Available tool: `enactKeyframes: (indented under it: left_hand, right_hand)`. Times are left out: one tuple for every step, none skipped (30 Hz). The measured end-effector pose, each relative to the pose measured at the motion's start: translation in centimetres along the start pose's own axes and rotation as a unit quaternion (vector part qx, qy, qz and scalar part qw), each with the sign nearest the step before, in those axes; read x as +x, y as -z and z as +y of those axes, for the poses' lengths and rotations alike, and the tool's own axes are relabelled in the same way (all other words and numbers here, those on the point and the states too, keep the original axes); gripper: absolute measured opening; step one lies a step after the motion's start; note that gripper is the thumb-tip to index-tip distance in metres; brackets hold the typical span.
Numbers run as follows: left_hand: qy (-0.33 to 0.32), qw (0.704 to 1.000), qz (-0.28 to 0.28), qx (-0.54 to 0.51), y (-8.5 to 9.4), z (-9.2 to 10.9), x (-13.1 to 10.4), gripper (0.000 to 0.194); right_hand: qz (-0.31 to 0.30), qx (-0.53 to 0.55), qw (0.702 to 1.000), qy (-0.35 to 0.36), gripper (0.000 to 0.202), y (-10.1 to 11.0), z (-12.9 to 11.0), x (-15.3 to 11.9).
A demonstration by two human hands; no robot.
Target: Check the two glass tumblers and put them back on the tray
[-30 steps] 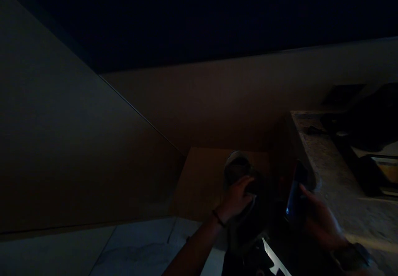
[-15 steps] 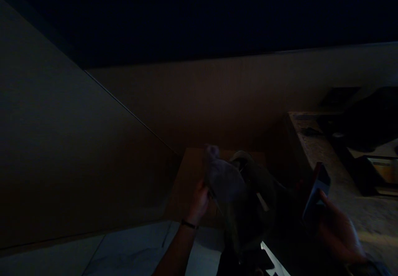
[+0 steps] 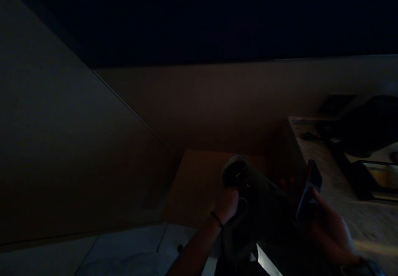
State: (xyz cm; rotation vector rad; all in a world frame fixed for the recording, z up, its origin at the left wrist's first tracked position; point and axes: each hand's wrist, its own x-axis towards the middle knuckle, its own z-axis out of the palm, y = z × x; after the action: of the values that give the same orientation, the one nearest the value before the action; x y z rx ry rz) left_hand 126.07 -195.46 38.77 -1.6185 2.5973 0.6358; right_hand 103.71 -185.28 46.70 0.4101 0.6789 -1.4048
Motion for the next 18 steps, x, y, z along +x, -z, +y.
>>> enactKeyframes:
  left_hand:
    - [-0.005, 1.000, 0.015, -0.002, 0.6, 0.2, 0.2, 0.029]
    - [-0.024, 0.999, 0.035, -0.010, 1.0, 0.6, 0.4, 0.034]
    - [-0.061, 0.997, 0.053, -0.017, 1.2, 1.3, 0.6, 0.041]
    - [-0.112, 0.991, 0.068, -0.024, 1.1, 2.1, 0.9, 0.049]
    - [-0.171, 0.982, 0.079, -0.029, 0.8, 3.2, 1.3, 0.059]
    - [-0.224, 0.970, 0.083, -0.035, 0.3, 4.3, 1.8, 0.066]
    - [-0.263, 0.961, 0.078, -0.040, -0.3, 5.3, 2.4, 0.065]
    - [-0.283, 0.956, 0.068, -0.045, -0.8, 6.1, 2.9, 0.057]
    - [-0.289, 0.954, 0.058, -0.052, -1.2, 6.6, 3.3, 0.042]
    - [-0.283, 0.956, 0.048, -0.060, -1.4, 6.7, 3.6, 0.028]
    - [-0.269, 0.960, 0.043, -0.066, -1.3, 6.5, 3.7, 0.019]
    - [-0.248, 0.965, 0.047, -0.071, -0.9, 5.9, 3.4, 0.016]
    - [-0.220, 0.970, 0.061, -0.077, -0.4, 5.1, 3.0, 0.016]
    - [-0.189, 0.975, 0.078, -0.085, 0.2, 4.1, 2.2, 0.020]
    - [-0.157, 0.978, 0.096, -0.094, 0.9, 3.2, 1.3, 0.024]
    - [-0.127, 0.980, 0.112, -0.103, 1.6, 2.6, 0.2, 0.027]
    - [-0.101, 0.980, 0.127, -0.112, 2.2, 2.2, -0.9, 0.028]
    - [-0.081, 0.980, 0.139, -0.121, 2.7, 2.2, -2.1, 0.027]
  right_hand:
    - [0.004, 0.012, 1.000, -0.001, 0.036, 0.2, 0.0, -0.1]
    - [0.005, 0.025, 1.000, -0.004, 0.036, 0.4, 0.0, -0.1]
    - [0.001, 0.037, 0.999, -0.012, 0.035, 0.6, 0.2, -0.1]
    - [-0.006, 0.047, 0.999, -0.023, 0.034, 0.9, 0.5, 0.0]
    - [-0.016, 0.054, 0.998, -0.035, 0.032, 1.1, 0.9, 0.2]
    - [-0.023, 0.055, 0.997, -0.046, 0.030, 1.3, 1.4, 0.3]
    - [-0.027, 0.049, 0.997, -0.056, 0.028, 1.6, 2.0, 0.4]
    - [-0.029, 0.038, 0.997, -0.066, 0.027, 1.8, 2.5, 0.4]
    - [-0.031, 0.028, 0.996, -0.074, 0.027, 2.0, 3.0, 0.3]
    - [-0.033, 0.020, 0.996, -0.082, 0.026, 2.3, 3.4, 0.1]
    - [-0.036, 0.014, 0.995, -0.091, 0.027, 2.6, 3.5, -0.1]
    - [-0.040, 0.011, 0.994, -0.098, 0.028, 2.8, 3.5, -0.4]
    - [-0.043, 0.007, 0.994, -0.102, 0.030, 3.2, 3.3, -0.6]
    - [-0.043, 0.003, 0.994, -0.100, 0.031, 3.6, 3.0, -0.8]
    - [-0.043, -0.007, 0.994, -0.096, 0.033, 4.0, 2.7, -0.9]
    - [-0.043, -0.024, 0.995, -0.091, 0.035, 4.6, 2.4, -0.9]
    - [-0.043, -0.048, 0.994, -0.086, 0.036, 5.3, 2.1, -0.8]
    - [-0.047, -0.084, 0.992, -0.085, 0.037, 6.2, 2.0, -0.6]
